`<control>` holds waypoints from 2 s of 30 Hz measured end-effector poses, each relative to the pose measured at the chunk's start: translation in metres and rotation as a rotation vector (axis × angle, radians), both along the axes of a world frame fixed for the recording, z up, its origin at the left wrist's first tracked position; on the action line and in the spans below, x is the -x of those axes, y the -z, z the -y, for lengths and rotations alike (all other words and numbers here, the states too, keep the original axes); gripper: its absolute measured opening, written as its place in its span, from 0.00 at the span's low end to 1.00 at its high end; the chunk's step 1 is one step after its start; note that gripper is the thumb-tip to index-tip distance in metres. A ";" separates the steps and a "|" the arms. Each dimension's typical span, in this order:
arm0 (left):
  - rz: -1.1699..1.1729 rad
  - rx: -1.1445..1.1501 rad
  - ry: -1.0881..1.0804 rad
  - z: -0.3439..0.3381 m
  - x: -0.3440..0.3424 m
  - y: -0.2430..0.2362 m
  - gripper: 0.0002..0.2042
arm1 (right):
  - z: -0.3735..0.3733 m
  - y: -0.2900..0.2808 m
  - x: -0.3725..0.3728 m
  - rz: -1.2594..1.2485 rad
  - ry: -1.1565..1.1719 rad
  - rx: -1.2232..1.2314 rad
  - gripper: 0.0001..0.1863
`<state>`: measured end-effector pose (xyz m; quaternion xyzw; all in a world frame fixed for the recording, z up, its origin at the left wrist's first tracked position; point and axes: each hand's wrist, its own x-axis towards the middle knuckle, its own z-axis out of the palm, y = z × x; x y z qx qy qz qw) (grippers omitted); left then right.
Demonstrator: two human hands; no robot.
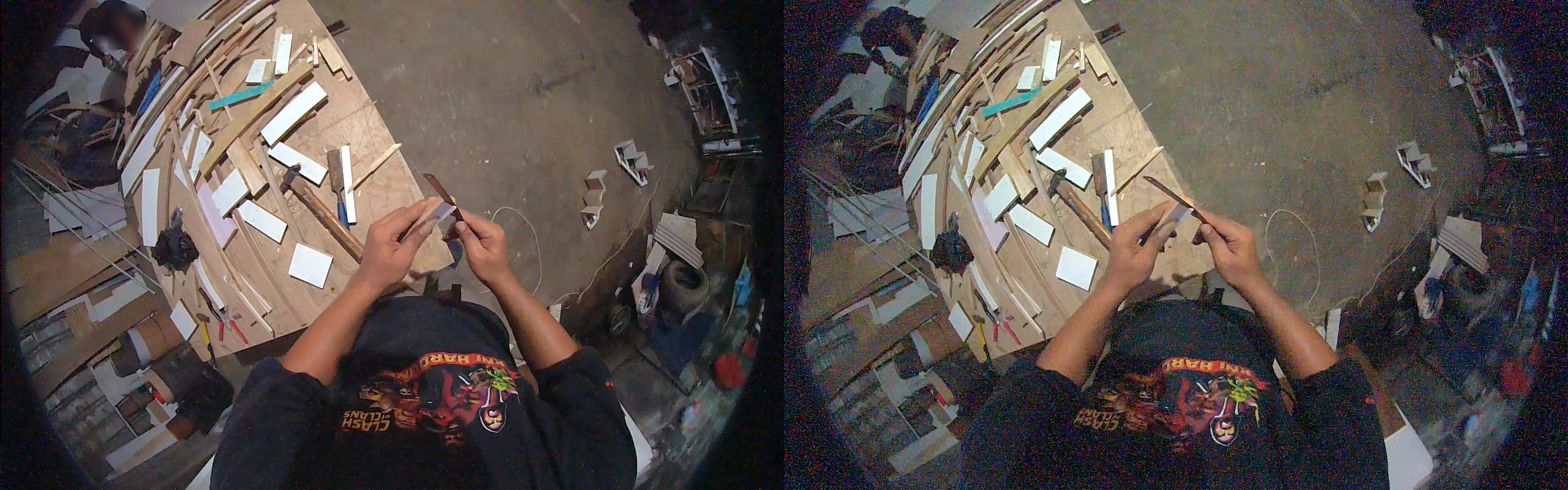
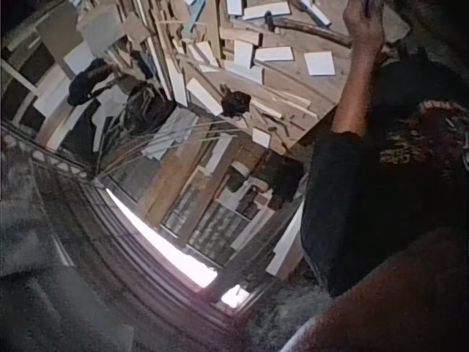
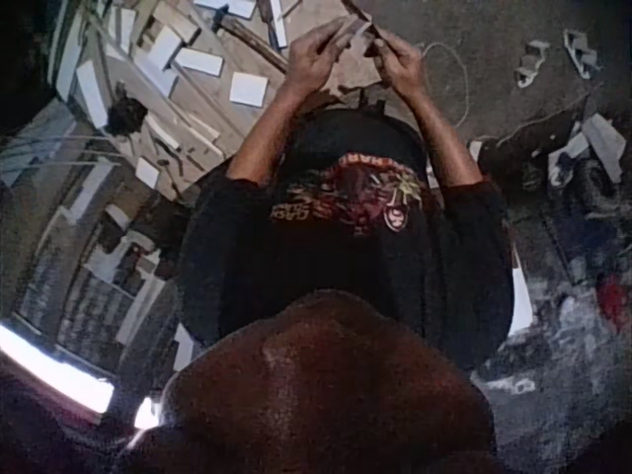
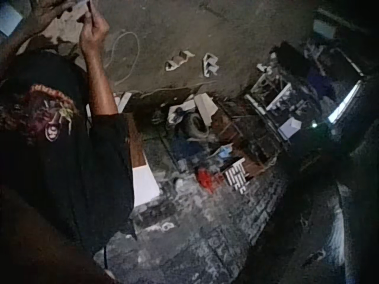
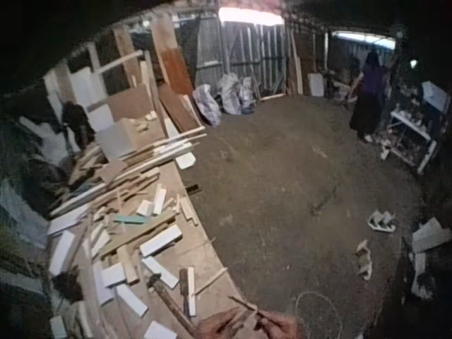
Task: The person uses a hand tool to carve and shave small pieces of wood off a thin strip while holding it against a workbench.
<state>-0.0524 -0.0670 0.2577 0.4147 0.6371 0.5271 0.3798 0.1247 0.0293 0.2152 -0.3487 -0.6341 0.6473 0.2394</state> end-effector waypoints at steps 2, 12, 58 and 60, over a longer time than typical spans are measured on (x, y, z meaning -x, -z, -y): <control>-0.050 -0.039 0.007 -0.001 -0.003 -0.006 0.19 | -0.003 0.005 0.000 -0.053 0.027 -0.007 0.14; -0.162 -0.121 -0.028 -0.007 -0.029 -0.029 0.22 | -0.025 0.003 0.002 -0.089 -0.069 0.098 0.16; 0.385 -0.214 -0.323 0.011 -0.047 0.060 0.32 | 0.040 -0.063 -0.014 0.076 -0.256 -0.446 0.26; 0.408 -0.129 -0.353 0.012 -0.047 0.059 0.31 | 0.034 -0.060 -0.015 0.063 -0.253 -0.441 0.26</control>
